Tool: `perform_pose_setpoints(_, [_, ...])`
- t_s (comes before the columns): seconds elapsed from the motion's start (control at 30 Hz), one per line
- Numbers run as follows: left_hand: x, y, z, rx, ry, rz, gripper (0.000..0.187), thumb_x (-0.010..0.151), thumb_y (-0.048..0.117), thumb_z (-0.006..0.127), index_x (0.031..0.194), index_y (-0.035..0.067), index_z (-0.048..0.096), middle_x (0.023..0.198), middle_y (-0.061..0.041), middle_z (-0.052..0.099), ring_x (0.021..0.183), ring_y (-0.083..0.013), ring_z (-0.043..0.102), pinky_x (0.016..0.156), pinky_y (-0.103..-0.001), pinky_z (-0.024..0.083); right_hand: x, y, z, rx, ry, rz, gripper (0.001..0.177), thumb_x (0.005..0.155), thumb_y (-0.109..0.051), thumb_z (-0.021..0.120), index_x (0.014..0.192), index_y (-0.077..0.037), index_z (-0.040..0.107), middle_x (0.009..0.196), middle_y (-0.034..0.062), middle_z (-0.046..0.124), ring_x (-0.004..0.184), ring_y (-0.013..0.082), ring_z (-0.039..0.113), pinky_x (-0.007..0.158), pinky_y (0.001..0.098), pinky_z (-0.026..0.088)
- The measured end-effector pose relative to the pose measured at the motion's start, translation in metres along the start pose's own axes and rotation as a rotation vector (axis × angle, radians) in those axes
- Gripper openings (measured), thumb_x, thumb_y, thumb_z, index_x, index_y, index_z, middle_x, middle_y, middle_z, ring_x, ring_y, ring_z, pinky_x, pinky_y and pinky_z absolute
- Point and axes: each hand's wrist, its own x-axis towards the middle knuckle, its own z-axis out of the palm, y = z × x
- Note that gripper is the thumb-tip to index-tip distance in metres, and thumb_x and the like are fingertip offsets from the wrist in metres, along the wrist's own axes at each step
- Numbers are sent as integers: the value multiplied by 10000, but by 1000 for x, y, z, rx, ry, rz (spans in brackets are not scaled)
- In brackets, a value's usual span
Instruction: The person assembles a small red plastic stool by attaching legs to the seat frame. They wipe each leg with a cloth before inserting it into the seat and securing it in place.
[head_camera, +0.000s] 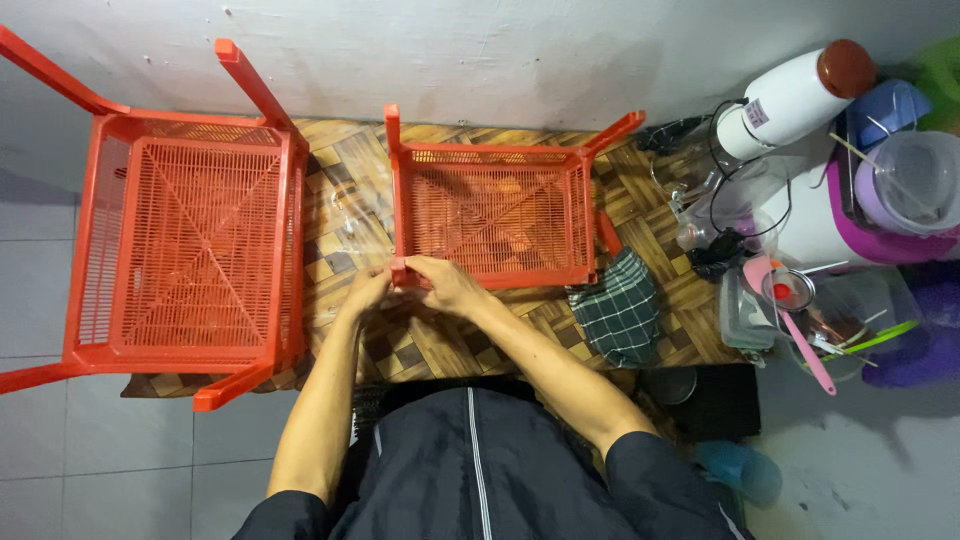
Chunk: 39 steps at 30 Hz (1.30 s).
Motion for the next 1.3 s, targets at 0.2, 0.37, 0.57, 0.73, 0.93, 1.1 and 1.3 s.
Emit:
perform_pose_setpoints(0.2, [11, -1, -24, 247, 103, 119, 370, 930, 363, 725, 1058, 20, 773, 876, -64, 751, 784, -131, 655, 718, -303, 519, 6, -6, 1, 2, -5, 234, 869, 753, -392, 878, 1460, -76, 482, 1407, 198, 601, 1295, 350, 580, 1059, 458, 434])
perform_pose_setpoints(0.37, [8, -5, -17, 80, 39, 261, 245, 914, 208, 655, 1039, 20, 752, 875, -51, 755, 792, -132, 665, 724, -308, 537, 39, 9, 26, 35, 65, 198, 763, 846, -428, 806, 1468, -97, 513, 1414, 183, 609, 1296, 337, 606, 1085, 427, 480])
perform_pose_setpoints(0.57, [4, 2, -15, 170, 83, 285, 229, 874, 103, 616, 1014, -3, 763, 853, -82, 764, 788, -151, 685, 727, -318, 545, 54, 37, 48, -68, 39, 154, 557, 862, -337, 808, 1345, -108, 653, 1324, 173, 664, 1191, 334, 650, 1019, 405, 521])
perform_pose_setpoints(0.73, [5, 3, -13, 154, 100, 279, 234, 907, 100, 577, 1015, -2, 758, 860, -83, 770, 773, -151, 671, 704, -316, 535, 45, 43, 47, -57, -23, 239, 549, 830, -291, 820, 1298, -64, 643, 1153, 148, 689, 1002, 295, 688, 913, 394, 555])
perform_pose_setpoints(0.93, [3, 1, -12, 84, 79, 191, 247, 1003, 193, 596, 980, -4, 743, 788, -39, 700, 695, -131, 596, 642, -315, 502, 40, 34, 39, -65, 24, 207, 508, 823, -284, 823, 1246, -53, 662, 1130, 148, 695, 1024, 304, 689, 924, 400, 546])
perform_pose_setpoints(1.1, [3, 5, -13, 110, 72, 190, 307, 989, 288, 638, 961, 3, 749, 813, -41, 702, 721, -115, 595, 673, -307, 506, 36, 35, 33, -77, 54, 162, 509, 853, -306, 820, 1264, -53, 656, 1189, 156, 694, 1109, 319, 678, 976, 405, 536])
perform_pose_setpoints(1.3, [-12, 16, -22, -188, 51, -122, 529, 965, 595, 632, 1212, 129, 673, 1044, -40, 724, 933, -161, 684, 817, -330, 517, 14, 30, 21, -12, 18, 303, 504, 868, -302, 802, 1292, -76, 649, 1260, 148, 671, 1143, 287, 674, 987, 411, 544])
